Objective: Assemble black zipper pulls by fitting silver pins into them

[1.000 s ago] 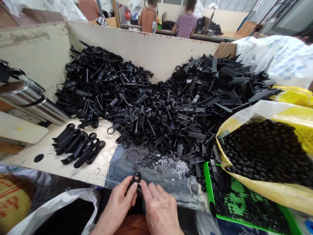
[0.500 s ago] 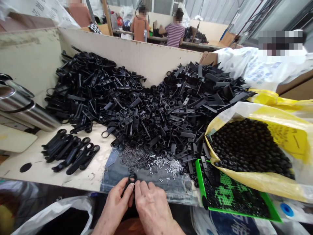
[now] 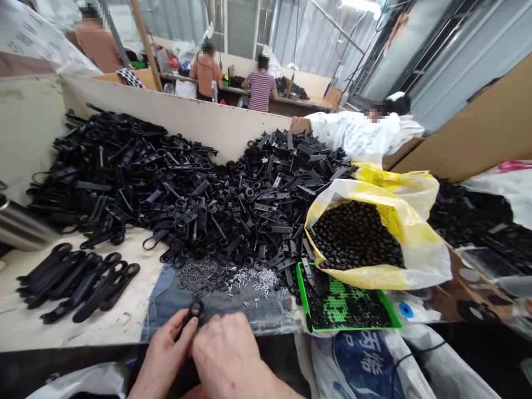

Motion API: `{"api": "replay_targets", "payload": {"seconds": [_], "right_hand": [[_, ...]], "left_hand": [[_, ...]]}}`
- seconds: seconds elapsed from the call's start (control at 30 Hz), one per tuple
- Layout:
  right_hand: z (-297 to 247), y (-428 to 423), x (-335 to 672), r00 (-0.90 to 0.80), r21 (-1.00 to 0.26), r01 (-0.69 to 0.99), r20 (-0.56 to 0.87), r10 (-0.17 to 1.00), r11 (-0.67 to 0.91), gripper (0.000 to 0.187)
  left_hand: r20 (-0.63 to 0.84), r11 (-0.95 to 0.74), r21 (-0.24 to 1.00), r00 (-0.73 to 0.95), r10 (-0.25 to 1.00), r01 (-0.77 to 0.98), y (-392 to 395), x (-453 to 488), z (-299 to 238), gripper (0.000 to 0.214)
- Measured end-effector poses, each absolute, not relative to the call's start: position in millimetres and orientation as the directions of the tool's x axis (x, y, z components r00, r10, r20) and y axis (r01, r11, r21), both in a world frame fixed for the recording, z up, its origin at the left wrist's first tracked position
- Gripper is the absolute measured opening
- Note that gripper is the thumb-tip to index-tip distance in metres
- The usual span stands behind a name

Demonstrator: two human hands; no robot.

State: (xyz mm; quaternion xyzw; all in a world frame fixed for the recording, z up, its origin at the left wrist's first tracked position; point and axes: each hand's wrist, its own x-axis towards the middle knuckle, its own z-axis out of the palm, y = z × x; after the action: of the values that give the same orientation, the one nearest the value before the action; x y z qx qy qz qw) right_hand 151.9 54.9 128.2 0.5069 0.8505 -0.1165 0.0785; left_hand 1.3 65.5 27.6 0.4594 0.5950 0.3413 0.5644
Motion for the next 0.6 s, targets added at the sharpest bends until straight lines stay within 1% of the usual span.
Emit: {"api": "replay_targets", "payload": {"seconds": [0.07,0.13,0.17,0.27,0.3,0.37,0.43,0.5,0.6], "right_hand": [[133,44,169,-0.441,-0.170,0.897,-0.245,0.864,0.409,0.002],[136,36,190,-0.396,-0.269,0.903,-0.219,0.892,0.335,0.011],[137,35,202,-0.364,-0.330,0.898,-0.188,0.912,0.290,0.015],[137,43,240,-0.189,-0.521,0.841,-0.035,0.981,0.144,0.026],[136,50,253,-0.115,-0.558,0.823,0.017,0.993,0.105,0.026],[134,67,276,0.018,-0.569,0.822,0.079,0.997,0.030,0.021],[131,86,291,0.112,-0.544,0.838,0.087,0.990,-0.047,0.018],[128,103,298,0.148,-0.529,0.844,0.068,0.987,-0.090,0.018],[119,122,292,0.131,-0.528,0.845,0.043,0.990,-0.089,0.014]], "left_hand": [[-0.399,0.399,0.912,-0.027,0.917,0.095,67,-6,35,0.042],[-0.450,0.448,0.893,-0.103,0.887,-0.043,71,-11,49,0.048],[-0.478,0.467,0.877,-0.116,0.871,-0.109,73,-12,56,0.049],[-0.531,0.507,0.830,-0.048,0.846,-0.232,78,-8,77,0.047],[-0.533,0.509,0.821,-0.026,0.846,-0.261,79,-5,81,0.048],[-0.543,0.514,0.801,-0.010,0.840,-0.306,80,1,84,0.053],[-0.561,0.533,0.782,0.005,0.827,-0.322,81,7,83,0.056],[-0.565,0.543,0.772,0.035,0.824,-0.329,83,10,80,0.053],[-0.560,0.560,0.745,0.119,0.820,-0.363,87,13,79,0.047]]}}
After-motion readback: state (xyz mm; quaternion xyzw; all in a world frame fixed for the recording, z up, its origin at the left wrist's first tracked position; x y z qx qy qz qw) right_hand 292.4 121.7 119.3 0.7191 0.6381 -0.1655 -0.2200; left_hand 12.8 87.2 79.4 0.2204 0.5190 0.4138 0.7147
